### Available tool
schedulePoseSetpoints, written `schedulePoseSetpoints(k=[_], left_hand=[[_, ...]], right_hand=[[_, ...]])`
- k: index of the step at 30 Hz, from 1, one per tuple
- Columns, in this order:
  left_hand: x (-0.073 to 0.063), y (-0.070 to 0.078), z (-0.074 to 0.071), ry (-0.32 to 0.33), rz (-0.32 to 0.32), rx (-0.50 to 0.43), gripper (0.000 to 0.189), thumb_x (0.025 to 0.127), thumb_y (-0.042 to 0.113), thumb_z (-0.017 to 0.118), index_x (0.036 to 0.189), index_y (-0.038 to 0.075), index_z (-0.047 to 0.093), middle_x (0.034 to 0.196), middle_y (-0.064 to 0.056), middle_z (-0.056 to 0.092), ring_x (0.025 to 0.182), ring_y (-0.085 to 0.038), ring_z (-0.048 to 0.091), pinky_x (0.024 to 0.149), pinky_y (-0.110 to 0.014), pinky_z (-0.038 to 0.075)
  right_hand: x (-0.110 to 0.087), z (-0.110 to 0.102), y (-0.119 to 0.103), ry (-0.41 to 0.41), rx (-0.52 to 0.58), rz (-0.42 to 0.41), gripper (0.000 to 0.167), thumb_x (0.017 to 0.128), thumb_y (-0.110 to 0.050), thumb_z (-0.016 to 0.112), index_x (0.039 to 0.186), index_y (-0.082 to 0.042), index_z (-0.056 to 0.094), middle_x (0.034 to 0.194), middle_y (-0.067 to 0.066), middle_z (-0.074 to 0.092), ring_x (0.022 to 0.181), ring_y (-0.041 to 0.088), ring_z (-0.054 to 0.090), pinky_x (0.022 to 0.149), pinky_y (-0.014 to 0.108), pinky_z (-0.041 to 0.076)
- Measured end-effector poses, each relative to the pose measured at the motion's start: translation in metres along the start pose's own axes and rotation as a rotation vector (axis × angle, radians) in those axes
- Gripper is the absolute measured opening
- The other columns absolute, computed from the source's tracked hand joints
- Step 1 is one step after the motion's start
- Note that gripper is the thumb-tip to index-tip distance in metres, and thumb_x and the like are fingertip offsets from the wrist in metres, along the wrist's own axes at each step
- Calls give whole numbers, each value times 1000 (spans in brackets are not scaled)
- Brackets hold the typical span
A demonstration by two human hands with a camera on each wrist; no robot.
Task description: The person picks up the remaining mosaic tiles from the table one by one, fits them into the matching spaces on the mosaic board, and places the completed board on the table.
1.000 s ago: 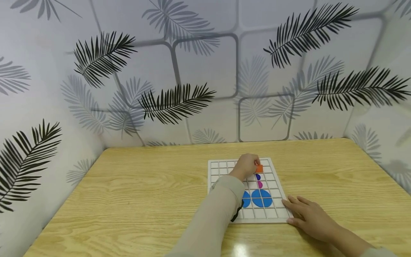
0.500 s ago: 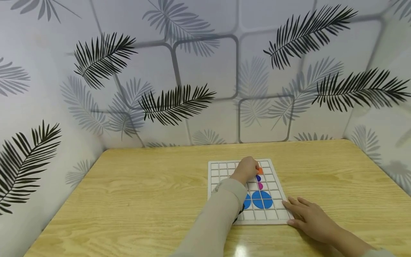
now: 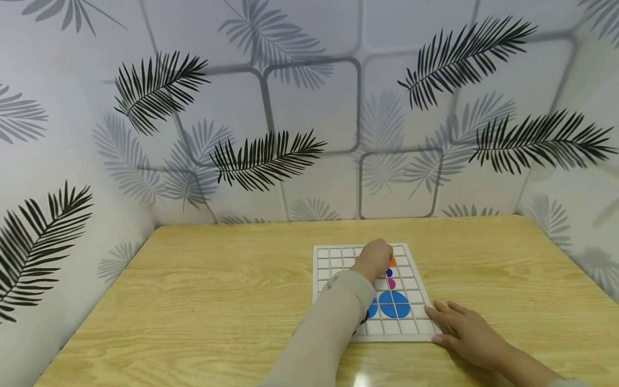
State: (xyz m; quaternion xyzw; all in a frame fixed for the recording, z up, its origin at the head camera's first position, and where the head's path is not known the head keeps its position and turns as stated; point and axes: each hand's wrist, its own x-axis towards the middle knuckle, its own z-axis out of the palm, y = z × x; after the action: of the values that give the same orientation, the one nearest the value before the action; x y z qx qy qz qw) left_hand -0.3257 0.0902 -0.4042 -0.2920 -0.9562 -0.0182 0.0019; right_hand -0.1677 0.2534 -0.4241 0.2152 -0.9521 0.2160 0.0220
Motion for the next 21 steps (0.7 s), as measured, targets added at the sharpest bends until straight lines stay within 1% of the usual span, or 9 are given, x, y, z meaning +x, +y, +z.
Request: schedulePoseSetpoints(k=[4, 7, 12, 15, 19, 21], left_hand=[[-4, 3, -5, 2, 3, 36, 14, 87, 11, 51, 79, 14, 62, 78, 3, 56, 78, -8, 51, 66, -18, 41], [-5, 3, -7, 13, 16, 19, 10, 86, 11, 52, 84, 14, 62, 81, 2, 56, 79, -8, 51, 67, -18, 41], [-3, 3, -11, -11, 12, -66, 17, 86, 9, 52, 100, 13, 61, 94, 2, 56, 90, -9, 50, 75, -17, 40], [-6, 0, -17, -15, 21, -139, 20, 86, 12, 52, 104, 12, 59, 101, 1, 56, 96, -11, 50, 81, -18, 38], [-20, -12, -29, -31, 23, -261, 22, 86, 19, 54, 106, 10, 58, 103, 0, 57, 98, -13, 51, 80, -20, 39], [-29, -21, -36, -37, 17, -295, 23, 87, 21, 53, 106, 9, 58, 103, -1, 58, 95, -14, 52, 78, -21, 41]], right_hand=[[0, 1, 1, -2, 5, -5, 51, 78, -33, 60, 117, -2, 53, 121, 23, 45, 108, 48, 37, 80, 59, 30], [-1, 2, 1, 4, 0, -3, 50, 78, -33, 60, 117, -2, 53, 121, 22, 45, 108, 47, 37, 80, 59, 30], [-2, 2, 5, 18, -22, -4, 51, 78, -34, 59, 117, -3, 53, 120, 21, 46, 107, 47, 38, 79, 58, 31], [-1, 1, 5, 8, -30, 3, 51, 78, -34, 60, 117, -2, 53, 120, 21, 46, 107, 46, 38, 79, 58, 32], [4, -1, 2, -36, -14, 25, 51, 79, -35, 58, 119, -3, 52, 122, 21, 45, 109, 46, 36, 82, 57, 30], [7, -1, 0, -48, -15, 27, 51, 80, -35, 57, 119, -3, 51, 122, 21, 44, 110, 46, 35, 83, 57, 30]])
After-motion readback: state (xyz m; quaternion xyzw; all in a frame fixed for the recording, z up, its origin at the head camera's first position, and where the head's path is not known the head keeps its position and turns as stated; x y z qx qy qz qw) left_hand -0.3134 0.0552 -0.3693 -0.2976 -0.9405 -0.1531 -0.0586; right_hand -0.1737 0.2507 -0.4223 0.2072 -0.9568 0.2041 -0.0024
